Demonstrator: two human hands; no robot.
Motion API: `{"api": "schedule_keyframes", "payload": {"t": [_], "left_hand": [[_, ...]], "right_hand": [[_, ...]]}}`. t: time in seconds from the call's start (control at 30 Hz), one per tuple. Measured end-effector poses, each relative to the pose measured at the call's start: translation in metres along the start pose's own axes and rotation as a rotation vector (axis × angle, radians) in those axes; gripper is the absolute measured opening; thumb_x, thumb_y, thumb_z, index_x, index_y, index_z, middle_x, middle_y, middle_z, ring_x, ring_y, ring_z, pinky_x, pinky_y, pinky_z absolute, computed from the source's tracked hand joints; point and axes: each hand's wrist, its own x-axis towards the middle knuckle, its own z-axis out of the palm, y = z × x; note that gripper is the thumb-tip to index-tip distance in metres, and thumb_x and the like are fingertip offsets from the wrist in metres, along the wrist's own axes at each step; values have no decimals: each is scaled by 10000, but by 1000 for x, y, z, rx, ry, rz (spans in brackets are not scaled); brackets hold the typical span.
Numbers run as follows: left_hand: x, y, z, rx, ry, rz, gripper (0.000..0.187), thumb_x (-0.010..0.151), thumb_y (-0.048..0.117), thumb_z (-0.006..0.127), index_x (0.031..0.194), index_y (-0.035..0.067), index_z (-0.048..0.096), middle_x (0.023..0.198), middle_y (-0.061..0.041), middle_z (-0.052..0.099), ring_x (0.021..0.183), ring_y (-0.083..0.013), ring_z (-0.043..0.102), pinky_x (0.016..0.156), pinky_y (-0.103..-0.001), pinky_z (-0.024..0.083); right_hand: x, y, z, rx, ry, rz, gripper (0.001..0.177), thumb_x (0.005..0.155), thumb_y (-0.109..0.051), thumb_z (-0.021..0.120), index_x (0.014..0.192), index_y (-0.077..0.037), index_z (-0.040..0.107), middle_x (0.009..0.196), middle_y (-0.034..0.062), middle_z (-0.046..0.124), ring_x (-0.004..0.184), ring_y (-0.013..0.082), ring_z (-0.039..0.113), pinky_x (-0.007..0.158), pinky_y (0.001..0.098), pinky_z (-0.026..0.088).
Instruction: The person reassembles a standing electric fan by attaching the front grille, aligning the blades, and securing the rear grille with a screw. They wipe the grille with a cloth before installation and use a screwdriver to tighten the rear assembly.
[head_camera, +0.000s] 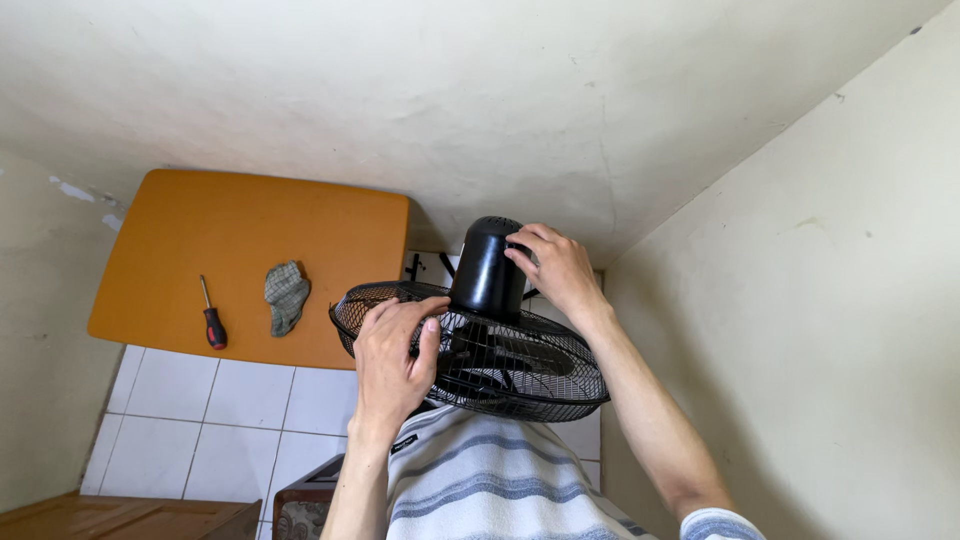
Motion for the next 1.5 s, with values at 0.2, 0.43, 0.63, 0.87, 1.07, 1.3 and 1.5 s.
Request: {"api": "schedule_keyframes", "payload": {"t": [0.2,0.43,0.63,0.87,1.07,1.3,1.5], "left_hand": [[2,-7,6,-35,4,-51,232,969,192,583,1094,84,747,966,-76,770,957,-294,711,931,-419,508],[-12,-28,-2,11,33,168,244,940,271,625,1065,87,725,1087,-56,755,1152,-271,684,1164,-512,408],[-14,-48,-12,9,-45,251,588,766,547,789,1130,89,727,1209,-68,721,1191,-278,652,1122,-490,417],[3,-60,-15,7,-128,274,657,723,558,842,1165,84,733,1212,-62,726,1191,-270,664,1088,-460,459],[19,-70,-19,-57,-122,284,630,731,557,848,1133,86,733,1178,-58,736,1143,-276,685,1042,-441,488],[28,-92,-17,-56,-152,336,650,745,587,844,1140,81,737,1183,-77,727,1137,-286,675,1028,-438,480],[14,-101,-7,-198,62,396,326,906,358,728,1075,81,757,1123,-61,744,1104,-266,705,1022,-421,519]], "right_hand": [[6,2,3,-44,-21,13,248,944,-287,721,1107,-105,757,1211,86,709,934,296,738,843,417,594],[-12,-12,-32,280,-102,42,486,940,-308,710,1372,-110,613,1304,153,657,1174,313,660,897,437,583],[-81,-39,-68,435,34,65,543,958,-327,732,1415,-63,602,1375,154,686,1278,276,661,1016,413,565],[-127,-73,-55,436,122,90,702,845,-436,799,1376,-21,600,1286,160,698,1181,268,688,985,389,567],[-142,-82,-23,202,351,42,786,826,-609,761,1334,-19,647,1280,153,706,1203,297,696,1040,395,550],[-144,-85,7,112,475,199,812,846,-729,705,1266,-34,703,1199,138,739,1129,282,738,985,397,587],[-146,-86,24,75,622,123,811,896,-765,669,1210,-19,722,1193,148,750,1147,288,740,1026,399,586]]}}
